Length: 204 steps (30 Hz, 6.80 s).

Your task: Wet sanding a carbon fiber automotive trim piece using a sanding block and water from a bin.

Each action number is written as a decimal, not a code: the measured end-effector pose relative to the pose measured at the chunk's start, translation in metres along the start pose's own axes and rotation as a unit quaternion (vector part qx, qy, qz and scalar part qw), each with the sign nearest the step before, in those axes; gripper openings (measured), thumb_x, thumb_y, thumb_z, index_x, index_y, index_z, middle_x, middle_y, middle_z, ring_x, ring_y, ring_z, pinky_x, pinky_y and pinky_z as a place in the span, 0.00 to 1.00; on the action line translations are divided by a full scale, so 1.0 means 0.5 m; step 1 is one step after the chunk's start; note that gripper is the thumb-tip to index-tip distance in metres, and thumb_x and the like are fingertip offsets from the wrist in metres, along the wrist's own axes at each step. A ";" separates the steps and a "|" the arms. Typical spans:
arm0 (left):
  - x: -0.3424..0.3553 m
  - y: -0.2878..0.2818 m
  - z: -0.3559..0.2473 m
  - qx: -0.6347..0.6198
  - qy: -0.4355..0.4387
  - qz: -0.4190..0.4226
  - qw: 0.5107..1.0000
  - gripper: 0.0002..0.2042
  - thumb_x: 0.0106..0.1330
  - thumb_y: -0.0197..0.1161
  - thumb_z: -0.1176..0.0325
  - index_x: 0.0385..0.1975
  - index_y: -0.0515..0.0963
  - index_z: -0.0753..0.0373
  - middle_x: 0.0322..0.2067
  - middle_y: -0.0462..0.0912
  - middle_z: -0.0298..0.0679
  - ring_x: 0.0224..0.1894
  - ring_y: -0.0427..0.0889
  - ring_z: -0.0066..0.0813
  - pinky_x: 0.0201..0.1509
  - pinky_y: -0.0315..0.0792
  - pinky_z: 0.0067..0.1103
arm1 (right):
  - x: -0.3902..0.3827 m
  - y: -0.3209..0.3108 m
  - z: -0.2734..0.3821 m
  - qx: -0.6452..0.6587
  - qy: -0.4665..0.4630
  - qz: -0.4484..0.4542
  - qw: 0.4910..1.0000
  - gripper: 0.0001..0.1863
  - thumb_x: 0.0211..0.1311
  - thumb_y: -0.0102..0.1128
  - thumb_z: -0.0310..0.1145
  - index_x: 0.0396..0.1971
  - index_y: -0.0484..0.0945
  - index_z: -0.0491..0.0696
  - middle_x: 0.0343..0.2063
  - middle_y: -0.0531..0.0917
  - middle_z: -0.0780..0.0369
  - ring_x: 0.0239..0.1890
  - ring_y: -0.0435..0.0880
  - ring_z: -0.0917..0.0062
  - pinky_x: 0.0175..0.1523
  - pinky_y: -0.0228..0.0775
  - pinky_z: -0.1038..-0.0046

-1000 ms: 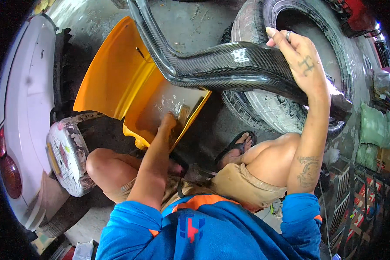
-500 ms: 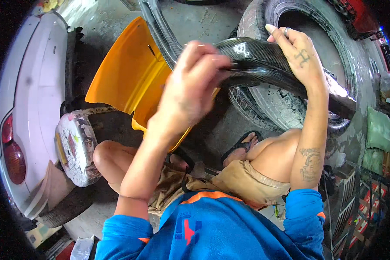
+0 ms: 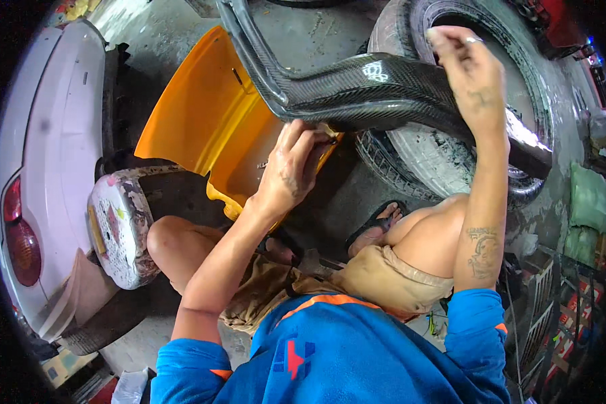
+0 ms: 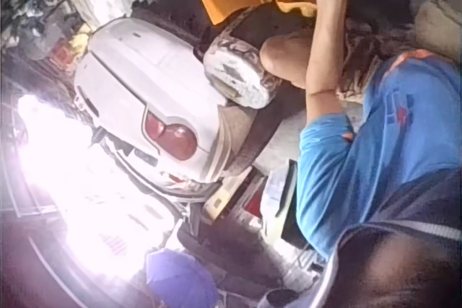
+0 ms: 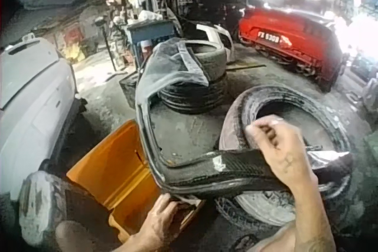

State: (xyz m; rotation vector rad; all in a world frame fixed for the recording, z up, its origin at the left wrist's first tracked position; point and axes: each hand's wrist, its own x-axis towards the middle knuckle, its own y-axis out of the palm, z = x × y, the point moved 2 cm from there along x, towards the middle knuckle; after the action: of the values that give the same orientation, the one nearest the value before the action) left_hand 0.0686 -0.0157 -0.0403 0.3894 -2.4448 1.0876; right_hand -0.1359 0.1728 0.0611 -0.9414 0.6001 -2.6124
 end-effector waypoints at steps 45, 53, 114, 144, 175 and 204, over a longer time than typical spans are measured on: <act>-0.063 -0.040 0.094 -0.340 -0.386 -0.010 0.858 0.11 0.73 0.60 0.68 0.48 0.78 0.68 0.36 0.84 0.37 0.39 0.80 0.20 0.46 0.74 0.20 | -0.263 0.260 0.034 0.437 0.380 0.337 0.743 0.14 0.64 0.65 0.22 0.48 0.74 0.40 0.39 0.84 0.59 0.37 0.86 0.76 0.41 0.85 0.74; -0.072 -0.038 0.093 -0.413 -0.376 0.007 0.830 0.14 0.72 0.59 0.71 0.54 0.77 0.68 0.40 0.83 0.36 0.43 0.80 0.21 0.51 0.74 0.21 | -0.243 0.235 0.042 0.423 0.348 0.334 0.767 0.13 0.65 0.64 0.23 0.47 0.73 0.41 0.40 0.83 0.58 0.40 0.86 0.75 0.43 0.86 0.72; -0.058 -0.050 0.036 -0.453 -0.369 0.022 0.812 0.15 0.73 0.61 0.70 0.56 0.76 0.68 0.46 0.82 0.35 0.47 0.79 0.21 0.52 0.74 0.19 | -0.268 0.262 0.025 0.379 0.353 0.205 0.830 0.10 0.65 0.67 0.27 0.41 0.80 0.38 0.31 0.85 0.58 0.31 0.87 0.77 0.37 0.85 0.75; -0.049 -0.096 0.043 -0.391 -0.318 0.024 0.864 0.19 0.71 0.63 0.68 0.58 0.74 0.66 0.40 0.81 0.38 0.37 0.82 0.23 0.39 0.77 0.20 | -0.255 0.250 0.059 0.458 0.379 0.237 0.769 0.14 0.66 0.63 0.23 0.49 0.71 0.41 0.41 0.84 0.55 0.41 0.88 0.70 0.47 0.84 0.71; -0.059 -0.050 0.030 -0.471 -0.291 -0.065 0.830 0.22 0.70 0.64 0.72 0.63 0.72 0.65 0.45 0.78 0.35 0.43 0.78 0.20 0.39 0.78 0.19 | -0.267 0.248 0.050 0.428 0.360 0.221 0.799 0.07 0.66 0.67 0.32 0.37 0.81 0.44 0.31 0.84 0.66 0.31 0.84 0.83 0.38 0.79 0.81; -0.080 -0.021 0.017 -0.363 -0.280 -0.088 0.884 0.17 0.71 0.62 0.72 0.58 0.75 0.65 0.43 0.79 0.35 0.39 0.79 0.19 0.33 0.79 0.17 | -0.264 0.248 0.054 0.400 0.347 0.192 0.826 0.08 0.66 0.67 0.30 0.40 0.83 0.41 0.34 0.86 0.63 0.32 0.85 0.83 0.40 0.82 0.79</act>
State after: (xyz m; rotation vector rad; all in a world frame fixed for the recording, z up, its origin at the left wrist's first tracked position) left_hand 0.1054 -0.0255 -0.0585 0.7196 -2.9936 -0.0981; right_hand -0.0035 0.1116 -0.0499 0.3742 -0.1966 -2.3745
